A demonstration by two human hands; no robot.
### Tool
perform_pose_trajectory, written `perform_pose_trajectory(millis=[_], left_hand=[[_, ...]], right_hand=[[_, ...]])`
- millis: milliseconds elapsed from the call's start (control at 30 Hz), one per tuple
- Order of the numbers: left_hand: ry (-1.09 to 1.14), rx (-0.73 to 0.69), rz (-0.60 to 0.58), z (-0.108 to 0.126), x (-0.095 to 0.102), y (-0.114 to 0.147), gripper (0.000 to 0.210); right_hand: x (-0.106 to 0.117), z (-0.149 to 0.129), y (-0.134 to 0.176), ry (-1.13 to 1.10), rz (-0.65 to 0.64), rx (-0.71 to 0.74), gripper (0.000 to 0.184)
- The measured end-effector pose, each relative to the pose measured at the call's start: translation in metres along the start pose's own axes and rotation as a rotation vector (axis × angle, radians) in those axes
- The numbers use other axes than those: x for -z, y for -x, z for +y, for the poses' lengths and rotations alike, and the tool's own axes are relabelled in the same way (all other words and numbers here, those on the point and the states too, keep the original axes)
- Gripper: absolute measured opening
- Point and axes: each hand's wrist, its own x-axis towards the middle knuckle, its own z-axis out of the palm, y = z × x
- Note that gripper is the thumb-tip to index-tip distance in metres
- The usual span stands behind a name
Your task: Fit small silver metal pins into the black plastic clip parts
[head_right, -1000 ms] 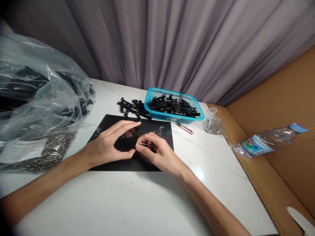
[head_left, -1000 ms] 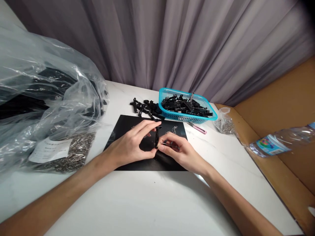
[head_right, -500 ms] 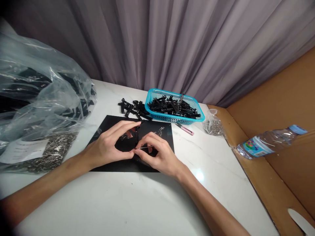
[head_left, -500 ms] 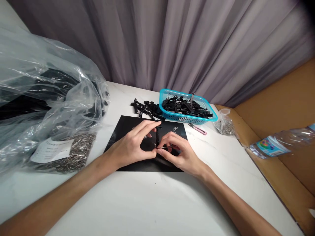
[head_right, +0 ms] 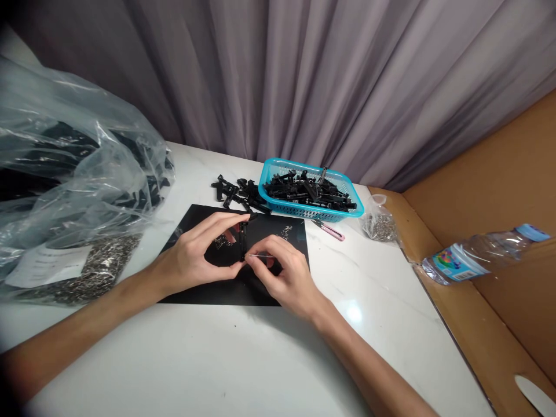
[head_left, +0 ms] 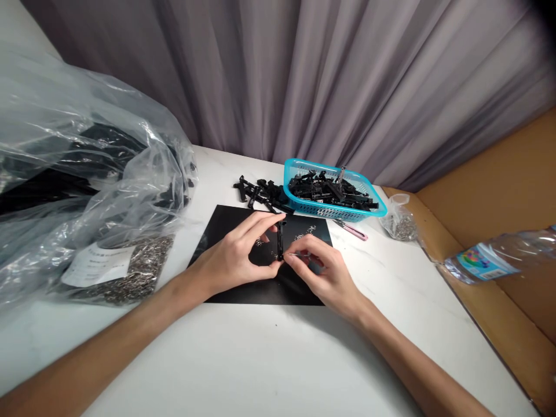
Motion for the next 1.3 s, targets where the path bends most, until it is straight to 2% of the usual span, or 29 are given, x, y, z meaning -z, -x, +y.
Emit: perform_pose_trajectory(millis=[100, 233, 500, 733, 933, 1067, 1300], left_hand=[[-0.011, -0.018, 0.004, 0.001, 0.000, -0.001, 0.071], [-0.016, -0.030, 0.001, 0.000, 0.000, -0.001, 0.073], [-0.033, -0.042, -0.012, -0.003, -0.001, 0.001, 0.072], [-0.037, -0.041, 0.020, -0.001, 0.000, -0.002, 0.068], [-0.039, -0.047, 0.010, 0.000, 0.000, -0.001, 0.070], [-0.039, -0.037, 0.006, 0.000, 0.000, 0.000, 0.072], [-0.045, -0.054, 0.021, 0.001, -0.001, -0.001, 0.068]], right_hand=[[0.002, -0.004, -0.001, -0.063, -0.018, -0.057, 0.014], [0.005, -0.004, -0.002, -0.089, -0.038, -0.059, 0.013], [0.011, -0.001, -0.004, 0.055, -0.151, 0.134, 0.015], [0.006, -0.007, -0.003, -0.110, -0.025, -0.027, 0.012], [0.006, -0.006, -0.004, -0.108, -0.064, -0.032, 0.012], [0.010, -0.003, -0.003, -0.017, -0.097, 0.058, 0.012], [0.016, -0.007, -0.003, 0.348, -0.182, 0.230, 0.022]])
